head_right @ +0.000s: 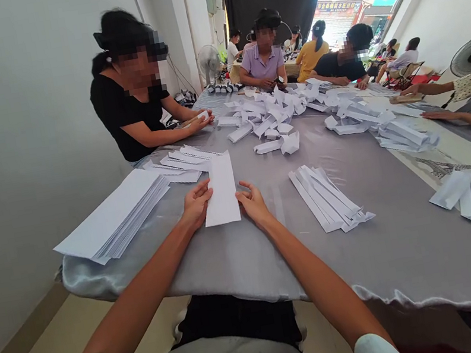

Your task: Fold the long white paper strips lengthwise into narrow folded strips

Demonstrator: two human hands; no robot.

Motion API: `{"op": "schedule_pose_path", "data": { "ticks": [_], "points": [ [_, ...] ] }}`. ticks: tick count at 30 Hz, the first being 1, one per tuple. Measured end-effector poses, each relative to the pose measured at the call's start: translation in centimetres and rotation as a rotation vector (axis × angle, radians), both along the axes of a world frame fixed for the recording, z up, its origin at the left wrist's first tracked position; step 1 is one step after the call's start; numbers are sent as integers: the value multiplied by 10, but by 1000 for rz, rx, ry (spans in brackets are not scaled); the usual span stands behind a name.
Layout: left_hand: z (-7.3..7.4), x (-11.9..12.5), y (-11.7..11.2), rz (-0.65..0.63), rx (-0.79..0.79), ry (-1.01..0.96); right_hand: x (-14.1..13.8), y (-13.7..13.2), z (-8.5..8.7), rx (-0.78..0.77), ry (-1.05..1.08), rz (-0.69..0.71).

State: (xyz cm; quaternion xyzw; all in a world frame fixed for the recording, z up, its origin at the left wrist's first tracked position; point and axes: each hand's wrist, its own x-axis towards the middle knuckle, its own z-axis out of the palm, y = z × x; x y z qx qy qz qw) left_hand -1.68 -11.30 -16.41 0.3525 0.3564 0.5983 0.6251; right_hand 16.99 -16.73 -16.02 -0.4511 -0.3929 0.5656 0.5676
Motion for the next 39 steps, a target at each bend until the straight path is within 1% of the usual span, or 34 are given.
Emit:
{"op": "schedule_pose_path", "data": {
  "ticks": [3, 5, 7, 11, 14, 17, 21, 26, 32, 35, 39],
  "points": [
    [-1, -1, 1, 24, 2, -7, 0, 0, -1, -14, 24, -1],
    [0, -2, -1, -2, 2, -19, 0, 1, -3, -11, 47, -10],
    [2, -2, -4, -61, 7, -40, 0, 3, -5, 28, 49, -74],
    [10, -1, -13, -239, 12, -44, 2, 4, -9, 156, -42, -256],
    [16, 0, -19, -341, 8, -11, 4, 5, -10, 194, -95, -326],
    [18, 0, -21, -350, 25, 18, 4, 6, -9, 192, -106, -362],
    [16, 1, -21, -343, 61, 49, 0, 3, -9, 147, -115, -412],
    [13, 3, -20, -374, 89, 106, -6, -2, -6, 98, -96, -383],
    [8, 3, -18, -378, 122, 149, -12, -5, -5, 151, -69, -297],
    [8, 4, -18, -412, 111, 146, -14, -6, -5, 163, -87, -286],
    [10, 6, -18, -418, 89, 123, -15, -6, -5, 173, -110, -284]
  ]
}}
